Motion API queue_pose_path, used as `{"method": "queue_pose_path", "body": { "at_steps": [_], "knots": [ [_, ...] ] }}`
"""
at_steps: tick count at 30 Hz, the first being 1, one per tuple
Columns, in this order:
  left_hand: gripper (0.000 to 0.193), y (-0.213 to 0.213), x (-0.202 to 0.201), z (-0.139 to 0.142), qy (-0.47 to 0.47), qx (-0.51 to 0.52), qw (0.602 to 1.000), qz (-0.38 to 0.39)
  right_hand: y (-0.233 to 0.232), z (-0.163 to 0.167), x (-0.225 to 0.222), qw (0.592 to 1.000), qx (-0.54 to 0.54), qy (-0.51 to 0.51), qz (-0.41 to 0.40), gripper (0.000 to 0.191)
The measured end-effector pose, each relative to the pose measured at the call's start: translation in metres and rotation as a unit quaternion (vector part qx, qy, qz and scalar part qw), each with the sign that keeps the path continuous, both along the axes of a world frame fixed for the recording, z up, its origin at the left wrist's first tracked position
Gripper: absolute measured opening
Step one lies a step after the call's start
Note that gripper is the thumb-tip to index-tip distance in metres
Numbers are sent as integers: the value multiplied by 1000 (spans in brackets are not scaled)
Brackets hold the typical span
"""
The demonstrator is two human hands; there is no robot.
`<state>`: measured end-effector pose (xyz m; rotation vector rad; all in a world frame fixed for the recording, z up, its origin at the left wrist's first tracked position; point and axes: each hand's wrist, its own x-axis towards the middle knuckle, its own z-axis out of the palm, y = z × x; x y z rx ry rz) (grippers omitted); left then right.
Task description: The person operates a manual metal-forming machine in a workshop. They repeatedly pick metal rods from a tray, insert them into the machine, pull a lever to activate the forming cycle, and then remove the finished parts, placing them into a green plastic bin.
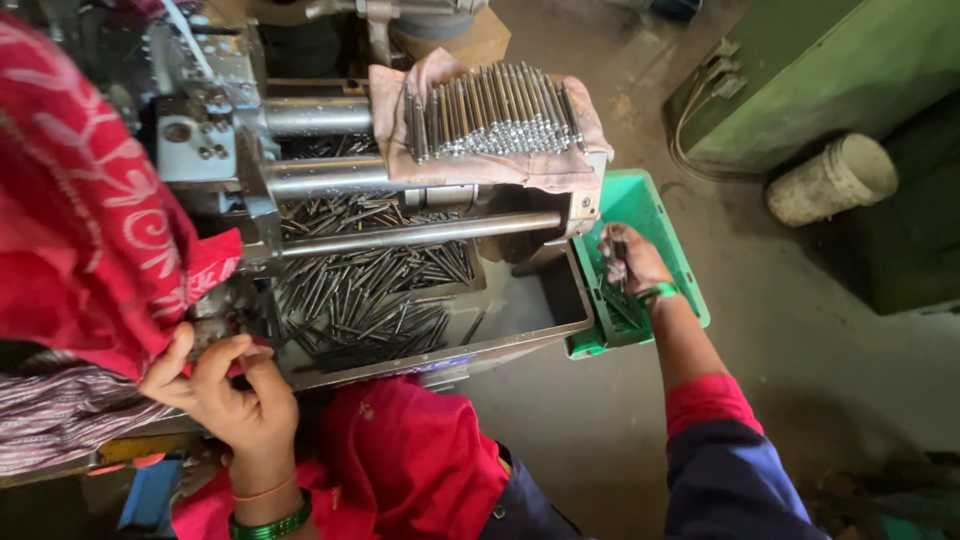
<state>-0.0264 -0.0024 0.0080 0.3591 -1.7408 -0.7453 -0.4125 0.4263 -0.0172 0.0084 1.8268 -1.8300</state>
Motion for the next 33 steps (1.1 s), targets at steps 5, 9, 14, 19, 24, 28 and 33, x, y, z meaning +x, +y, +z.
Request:
{"method": "queue_pose_path", "body": {
  "at_steps": [5,9,14,19,24,28,33],
  "knots": [
    [34,-3,4,3,-32,-20,999,11,7,13,36,998,49,-18,25,30],
    [35,-4,5,4,-44,-8,999,-8,21,9,46,966,223,38,129,34],
    [37,-11,3,12,-29,-16,999,-26,14,4,55,813,321,350,337,46],
    [40,-10,6,24,-53,-19,998,-30,-5,49,51,886,409,90,200,46],
    [40,-19,10,37,-46,0,996,-80,-61,170,60,845,429,302,105,25],
    [40,-21,17,46,-34,11,995,-98,-137,241,79,733,407,535,100,23],
    [41,-25,30,56,-56,17,991,-117,-248,266,66,720,408,526,197,34]
  ]
}}
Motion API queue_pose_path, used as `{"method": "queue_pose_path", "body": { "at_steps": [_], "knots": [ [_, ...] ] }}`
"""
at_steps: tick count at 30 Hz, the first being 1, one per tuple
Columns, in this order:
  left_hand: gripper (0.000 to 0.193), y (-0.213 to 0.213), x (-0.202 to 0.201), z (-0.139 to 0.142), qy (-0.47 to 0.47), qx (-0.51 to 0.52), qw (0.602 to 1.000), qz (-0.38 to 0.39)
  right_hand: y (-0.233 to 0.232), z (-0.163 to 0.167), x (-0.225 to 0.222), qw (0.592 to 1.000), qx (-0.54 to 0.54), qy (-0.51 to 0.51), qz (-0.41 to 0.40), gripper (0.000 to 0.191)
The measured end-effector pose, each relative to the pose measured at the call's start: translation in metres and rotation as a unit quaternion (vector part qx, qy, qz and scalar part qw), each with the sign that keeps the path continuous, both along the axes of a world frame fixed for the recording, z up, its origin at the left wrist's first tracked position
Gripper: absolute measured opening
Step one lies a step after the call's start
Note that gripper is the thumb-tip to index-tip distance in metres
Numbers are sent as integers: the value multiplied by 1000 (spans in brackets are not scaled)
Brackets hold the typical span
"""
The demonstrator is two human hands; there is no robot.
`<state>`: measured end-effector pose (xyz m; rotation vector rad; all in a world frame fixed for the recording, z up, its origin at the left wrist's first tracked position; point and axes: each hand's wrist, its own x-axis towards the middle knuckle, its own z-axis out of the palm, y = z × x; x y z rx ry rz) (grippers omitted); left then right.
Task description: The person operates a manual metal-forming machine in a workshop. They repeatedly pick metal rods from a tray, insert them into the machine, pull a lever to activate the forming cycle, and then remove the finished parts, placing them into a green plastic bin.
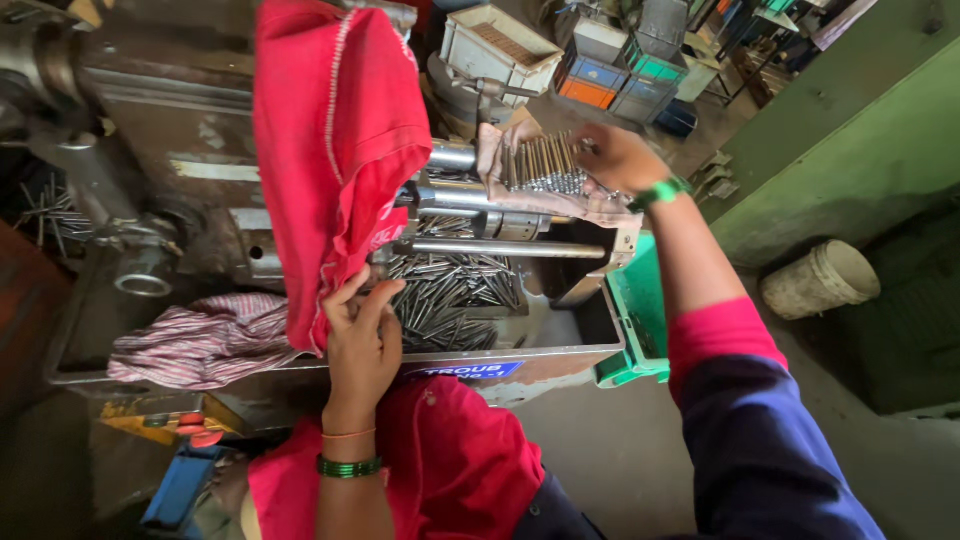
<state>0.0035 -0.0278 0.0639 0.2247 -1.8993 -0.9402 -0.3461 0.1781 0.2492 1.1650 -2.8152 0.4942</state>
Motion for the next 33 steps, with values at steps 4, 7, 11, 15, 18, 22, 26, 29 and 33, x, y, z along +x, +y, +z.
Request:
{"method": "queue_pose_path", "body": {
  "at_steps": [4,7,11,15,18,22,26,29,33],
  "knots": [
    [42,-4,10,8,-17,-5,1000,-9,-61,-9,-2,982,-35,-179,-58,28],
    [43,-8,15,13,-17,-4,1000,-16,-91,-15,-2,996,68,-12,-61,25],
    [43,-14,18,14,-10,11,999,-31,-106,-26,3,990,113,70,-56,19],
    [43,-19,25,11,-5,14,999,-28,-109,-32,9,986,127,80,-66,24],
    [43,-22,29,9,7,-4,1000,-11,-107,-33,13,988,110,98,-44,26],
    [42,-22,32,10,-4,17,1000,-19,-107,-31,19,988,56,111,-89,23],
    [41,-21,30,9,5,23,999,-22,-102,-33,29,987,-21,147,-68,29],
    [42,-18,27,7,4,18,1000,-20,-102,-36,33,982,-160,103,-3,29],
    [43,-15,23,6,2,18,1000,-22,-119,-45,34,927,-357,-106,38,24]
  ]
}}
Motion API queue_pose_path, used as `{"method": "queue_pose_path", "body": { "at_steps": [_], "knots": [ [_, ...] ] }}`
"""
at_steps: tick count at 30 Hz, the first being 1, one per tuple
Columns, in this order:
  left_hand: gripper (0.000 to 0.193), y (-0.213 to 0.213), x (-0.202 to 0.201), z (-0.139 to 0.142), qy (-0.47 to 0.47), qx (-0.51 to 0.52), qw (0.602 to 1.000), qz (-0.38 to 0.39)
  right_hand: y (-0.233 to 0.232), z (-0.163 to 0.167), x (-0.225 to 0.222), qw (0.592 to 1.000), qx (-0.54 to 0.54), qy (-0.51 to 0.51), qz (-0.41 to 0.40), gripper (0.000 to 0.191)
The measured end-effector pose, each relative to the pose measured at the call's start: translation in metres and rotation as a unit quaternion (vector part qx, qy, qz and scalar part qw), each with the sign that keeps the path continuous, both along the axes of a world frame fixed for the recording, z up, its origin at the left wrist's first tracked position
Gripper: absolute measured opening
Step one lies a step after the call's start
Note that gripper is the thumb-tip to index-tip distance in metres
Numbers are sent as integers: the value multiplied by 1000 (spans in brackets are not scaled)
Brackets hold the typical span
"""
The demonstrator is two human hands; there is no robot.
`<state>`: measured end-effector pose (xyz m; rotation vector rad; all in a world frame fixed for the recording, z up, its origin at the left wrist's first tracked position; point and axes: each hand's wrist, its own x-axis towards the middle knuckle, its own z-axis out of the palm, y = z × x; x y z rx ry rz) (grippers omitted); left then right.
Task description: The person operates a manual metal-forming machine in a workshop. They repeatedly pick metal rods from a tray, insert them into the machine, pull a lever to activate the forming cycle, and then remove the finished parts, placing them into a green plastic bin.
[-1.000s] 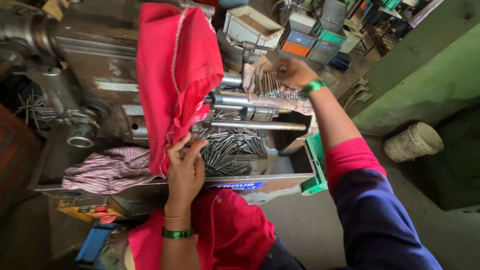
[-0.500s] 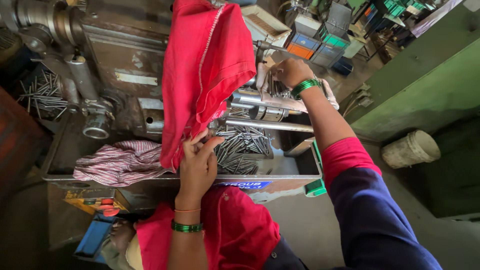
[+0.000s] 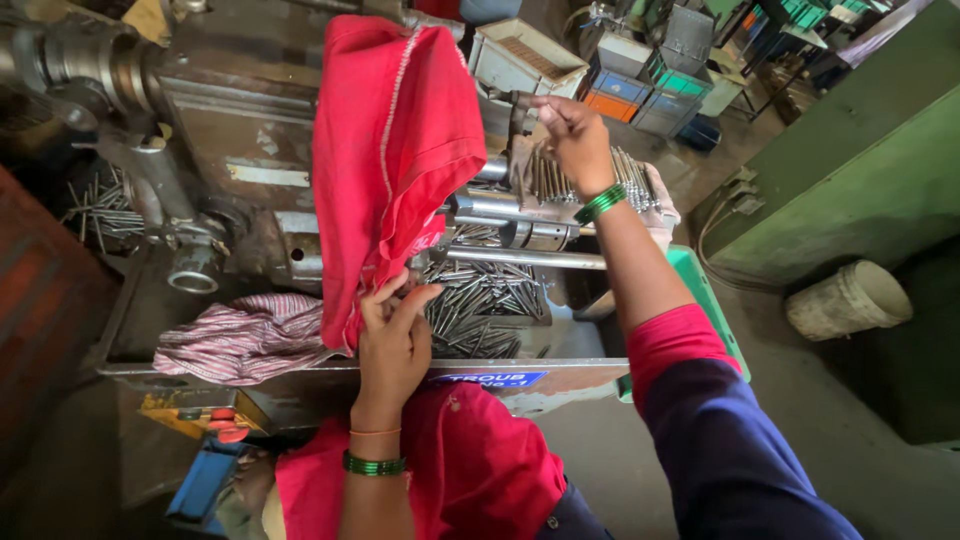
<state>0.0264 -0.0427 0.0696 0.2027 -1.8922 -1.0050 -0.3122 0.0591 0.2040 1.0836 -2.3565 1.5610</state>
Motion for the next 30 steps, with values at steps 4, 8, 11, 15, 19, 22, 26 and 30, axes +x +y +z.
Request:
{"method": "queue_pose_path", "body": {
  "at_steps": [4,8,11,15,19,22,26,30],
  "knots": [
    [40,4,1,1,-6,1,1000,8,-23,-13,8,989,-97,52,97,21],
    [39,4,4,1,-13,4,1000,5,-20,-22,26,979,91,180,12,15],
    [38,2,4,-1,0,-4,1000,16,-14,-18,34,956,222,189,30,15],
    [36,4,1,-3,5,5,1000,17,-12,-19,40,936,288,181,93,15],
    [37,5,1,-7,11,-10,1000,26,-14,-34,46,953,148,240,110,25],
    [38,3,2,-12,-1,-2,1000,23,-8,-48,57,950,81,295,69,26],
    [39,0,4,-23,13,-8,1000,13,8,-82,83,994,-10,33,100,24],
    [38,-1,0,-34,28,-8,999,15,31,-123,112,991,-57,-55,107,24]
  ]
}}
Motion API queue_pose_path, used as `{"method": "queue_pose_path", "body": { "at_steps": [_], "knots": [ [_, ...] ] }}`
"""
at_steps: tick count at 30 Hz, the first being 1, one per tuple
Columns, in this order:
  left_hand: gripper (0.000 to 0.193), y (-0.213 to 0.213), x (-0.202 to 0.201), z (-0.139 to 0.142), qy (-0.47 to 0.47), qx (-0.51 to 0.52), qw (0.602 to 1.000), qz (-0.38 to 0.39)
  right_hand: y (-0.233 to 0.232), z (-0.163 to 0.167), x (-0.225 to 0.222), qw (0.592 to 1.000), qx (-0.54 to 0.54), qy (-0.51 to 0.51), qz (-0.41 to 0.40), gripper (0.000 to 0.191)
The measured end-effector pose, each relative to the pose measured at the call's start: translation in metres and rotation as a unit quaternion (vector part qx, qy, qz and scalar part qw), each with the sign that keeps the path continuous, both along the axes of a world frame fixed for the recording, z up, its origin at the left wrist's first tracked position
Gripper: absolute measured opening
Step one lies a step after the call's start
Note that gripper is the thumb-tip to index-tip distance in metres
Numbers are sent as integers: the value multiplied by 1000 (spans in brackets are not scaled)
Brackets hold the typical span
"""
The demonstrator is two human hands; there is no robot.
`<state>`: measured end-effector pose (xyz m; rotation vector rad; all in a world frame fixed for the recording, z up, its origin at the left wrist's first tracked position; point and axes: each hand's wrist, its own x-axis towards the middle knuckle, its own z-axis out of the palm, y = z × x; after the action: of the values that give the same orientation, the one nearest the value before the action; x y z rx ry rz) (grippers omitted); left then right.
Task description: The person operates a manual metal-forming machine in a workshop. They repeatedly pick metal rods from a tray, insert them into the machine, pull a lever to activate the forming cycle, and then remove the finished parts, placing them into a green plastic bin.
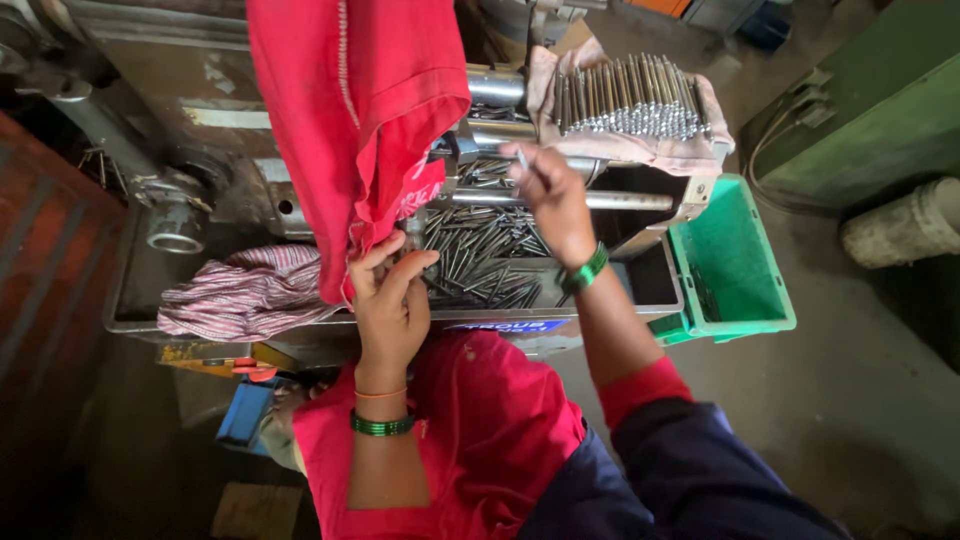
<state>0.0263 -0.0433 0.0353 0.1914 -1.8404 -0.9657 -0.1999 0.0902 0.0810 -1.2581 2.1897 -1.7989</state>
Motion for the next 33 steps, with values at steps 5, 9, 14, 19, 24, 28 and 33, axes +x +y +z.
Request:
{"method": "queue_pose_path", "body": {
  "at_steps": [5,9,14,19,24,28,33],
  "knots": [
    [32,5,-11,-7,42,-3,999,6,17,-42,42,996,17,74,-53,18],
    [32,10,-19,-12,50,8,998,27,10,-28,29,991,44,-86,-95,19],
    [31,13,-27,-20,57,-26,995,81,-32,25,-33,984,-51,156,-63,22],
    [28,13,-36,-26,79,-30,991,105,-110,57,-81,986,-101,129,32,25],
    [26,9,-43,-32,94,-34,989,108,-137,62,-101,996,29,83,21,30],
    [26,6,-46,-39,98,-28,989,112,-140,68,-115,988,48,41,140,20],
    [26,4,-46,-42,108,-23,988,109,-142,79,-120,983,93,42,155,17]
  ]
}}
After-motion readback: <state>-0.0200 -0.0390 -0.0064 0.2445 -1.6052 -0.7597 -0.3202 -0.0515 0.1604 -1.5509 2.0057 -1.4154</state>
